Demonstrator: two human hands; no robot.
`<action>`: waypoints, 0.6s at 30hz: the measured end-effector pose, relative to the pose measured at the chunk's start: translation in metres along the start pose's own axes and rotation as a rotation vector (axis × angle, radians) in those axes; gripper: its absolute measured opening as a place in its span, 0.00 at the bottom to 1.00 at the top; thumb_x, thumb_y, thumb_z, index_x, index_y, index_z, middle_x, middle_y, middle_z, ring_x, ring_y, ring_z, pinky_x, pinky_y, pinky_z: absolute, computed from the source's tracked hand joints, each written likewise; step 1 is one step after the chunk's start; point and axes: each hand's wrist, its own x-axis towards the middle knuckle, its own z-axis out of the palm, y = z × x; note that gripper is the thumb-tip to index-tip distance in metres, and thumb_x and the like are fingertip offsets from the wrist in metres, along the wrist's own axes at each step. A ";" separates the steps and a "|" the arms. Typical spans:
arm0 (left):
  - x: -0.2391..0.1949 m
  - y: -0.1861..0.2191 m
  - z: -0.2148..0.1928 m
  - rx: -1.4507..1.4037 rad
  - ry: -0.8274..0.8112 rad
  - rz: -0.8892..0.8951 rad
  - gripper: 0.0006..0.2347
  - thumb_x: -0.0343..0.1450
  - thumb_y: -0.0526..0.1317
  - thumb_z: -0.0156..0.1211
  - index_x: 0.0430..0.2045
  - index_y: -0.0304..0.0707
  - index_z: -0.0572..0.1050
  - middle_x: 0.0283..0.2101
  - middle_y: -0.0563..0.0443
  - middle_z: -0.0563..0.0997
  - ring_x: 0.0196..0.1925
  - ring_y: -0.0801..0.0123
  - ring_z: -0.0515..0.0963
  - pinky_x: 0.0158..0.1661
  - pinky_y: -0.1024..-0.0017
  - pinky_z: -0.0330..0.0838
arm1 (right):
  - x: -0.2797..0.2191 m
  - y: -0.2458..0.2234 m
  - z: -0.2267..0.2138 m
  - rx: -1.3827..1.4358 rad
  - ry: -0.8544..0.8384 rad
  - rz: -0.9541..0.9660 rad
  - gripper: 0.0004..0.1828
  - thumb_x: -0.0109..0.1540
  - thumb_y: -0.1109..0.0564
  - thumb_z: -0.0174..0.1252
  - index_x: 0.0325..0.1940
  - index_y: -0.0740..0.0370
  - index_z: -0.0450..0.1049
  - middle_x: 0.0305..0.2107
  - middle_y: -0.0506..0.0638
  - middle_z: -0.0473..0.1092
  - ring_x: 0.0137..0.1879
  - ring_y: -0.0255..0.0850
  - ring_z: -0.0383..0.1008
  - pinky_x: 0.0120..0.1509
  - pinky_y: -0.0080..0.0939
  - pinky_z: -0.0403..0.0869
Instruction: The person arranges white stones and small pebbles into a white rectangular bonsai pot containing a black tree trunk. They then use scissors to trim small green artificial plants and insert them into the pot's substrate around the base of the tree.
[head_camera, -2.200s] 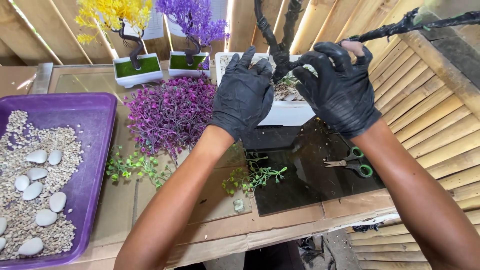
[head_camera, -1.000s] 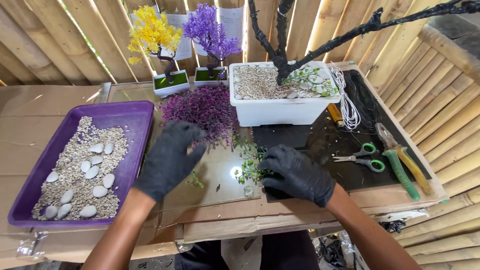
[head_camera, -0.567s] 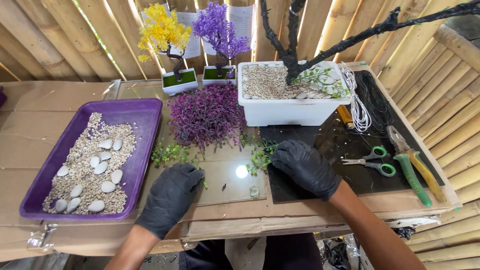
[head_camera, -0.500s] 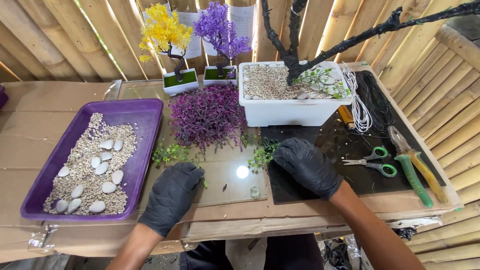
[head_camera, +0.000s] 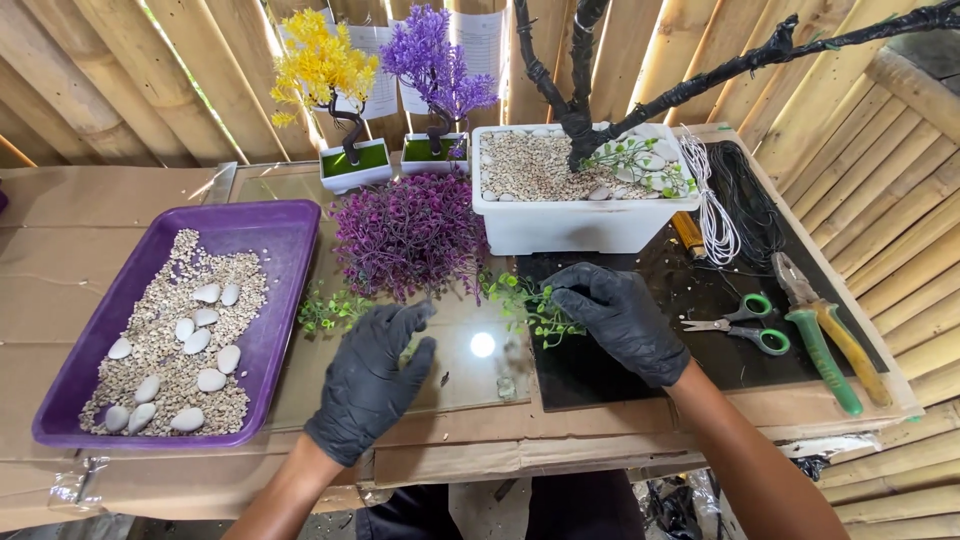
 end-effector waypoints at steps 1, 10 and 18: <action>0.014 0.019 -0.020 -0.301 -0.075 -0.125 0.19 0.69 0.47 0.67 0.55 0.56 0.77 0.46 0.55 0.82 0.50 0.59 0.81 0.53 0.57 0.76 | 0.000 -0.008 0.003 0.034 -0.016 0.034 0.05 0.62 0.59 0.67 0.42 0.57 0.82 0.33 0.53 0.81 0.43 0.44 0.83 0.48 0.45 0.79; 0.043 0.069 0.008 -0.984 -0.258 -0.627 0.10 0.67 0.41 0.74 0.40 0.54 0.86 0.35 0.57 0.89 0.39 0.69 0.87 0.46 0.68 0.80 | -0.001 -0.023 0.022 0.225 -0.046 0.076 0.09 0.59 0.60 0.70 0.43 0.59 0.82 0.31 0.52 0.80 0.42 0.39 0.79 0.45 0.43 0.80; 0.039 0.063 0.038 -1.065 -0.055 -0.778 0.06 0.69 0.38 0.72 0.37 0.46 0.85 0.38 0.48 0.88 0.47 0.62 0.85 0.51 0.56 0.78 | -0.011 0.000 0.002 0.168 -0.178 0.250 0.20 0.55 0.59 0.73 0.51 0.58 0.82 0.35 0.53 0.82 0.42 0.40 0.82 0.48 0.47 0.80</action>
